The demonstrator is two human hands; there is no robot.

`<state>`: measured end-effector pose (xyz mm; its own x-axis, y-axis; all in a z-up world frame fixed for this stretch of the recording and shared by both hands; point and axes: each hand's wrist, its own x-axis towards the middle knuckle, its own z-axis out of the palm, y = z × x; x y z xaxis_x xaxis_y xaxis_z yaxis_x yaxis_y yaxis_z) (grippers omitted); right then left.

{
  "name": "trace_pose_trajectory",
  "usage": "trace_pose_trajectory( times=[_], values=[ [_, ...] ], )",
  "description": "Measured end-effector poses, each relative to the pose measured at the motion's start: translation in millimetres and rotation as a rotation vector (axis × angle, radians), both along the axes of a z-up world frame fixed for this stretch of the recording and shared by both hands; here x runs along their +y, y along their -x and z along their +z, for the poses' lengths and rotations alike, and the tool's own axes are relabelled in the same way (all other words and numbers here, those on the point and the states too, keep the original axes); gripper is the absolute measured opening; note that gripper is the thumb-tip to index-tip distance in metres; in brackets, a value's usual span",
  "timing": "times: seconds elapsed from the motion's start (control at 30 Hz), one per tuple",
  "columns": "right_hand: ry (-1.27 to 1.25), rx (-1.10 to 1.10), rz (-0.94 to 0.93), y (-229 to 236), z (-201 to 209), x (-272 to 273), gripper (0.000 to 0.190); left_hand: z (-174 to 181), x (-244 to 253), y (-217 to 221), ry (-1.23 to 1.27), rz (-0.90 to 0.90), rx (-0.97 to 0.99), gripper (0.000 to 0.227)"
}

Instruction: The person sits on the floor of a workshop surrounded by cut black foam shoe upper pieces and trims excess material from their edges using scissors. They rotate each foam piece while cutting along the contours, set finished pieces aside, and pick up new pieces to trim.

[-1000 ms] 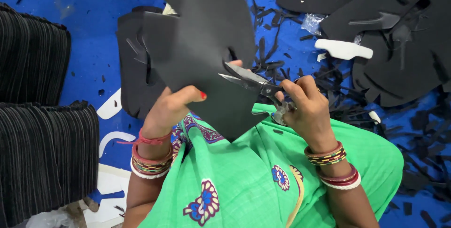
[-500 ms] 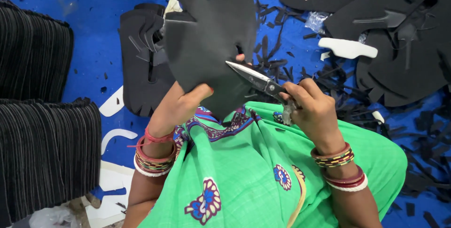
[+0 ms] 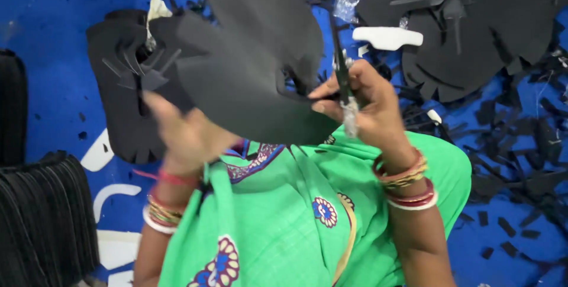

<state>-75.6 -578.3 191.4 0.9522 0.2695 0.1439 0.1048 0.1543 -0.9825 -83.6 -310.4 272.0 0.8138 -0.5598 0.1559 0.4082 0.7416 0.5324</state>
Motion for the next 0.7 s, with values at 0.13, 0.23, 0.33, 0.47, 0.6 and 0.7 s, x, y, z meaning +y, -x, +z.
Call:
trace_pose_trajectory(
  times=[0.13, 0.23, 0.33, 0.47, 0.6, 0.7],
  values=[
    [0.179, -0.138, 0.196, -2, 23, -19, 0.041, -75, 85, -10, 0.025, -0.199, 0.195, 0.109],
    [0.405, -0.158, 0.233, 1, 30, -14, 0.039, -69, 67, -13, -0.600, -0.059, 0.380, 0.076],
    [0.569, -0.177, -0.095, 4, 31, 1, 0.044, -48, 53, -5, -0.955, -0.082, -0.201, 0.046],
    [0.510, -0.425, -0.341, 13, 24, 28, 0.056, -23, 22, 4, -1.028, 0.112, 0.229, 0.029],
    [0.461, -0.401, -0.363, 29, 20, 58, 0.059, -42, -1, 24, -1.087, 0.195, 0.174, 0.026],
    [0.465, -0.366, -0.550, 37, -6, 67, 0.048, -43, -13, 28, -1.081, 0.344, 0.173, 0.023]
  ],
)
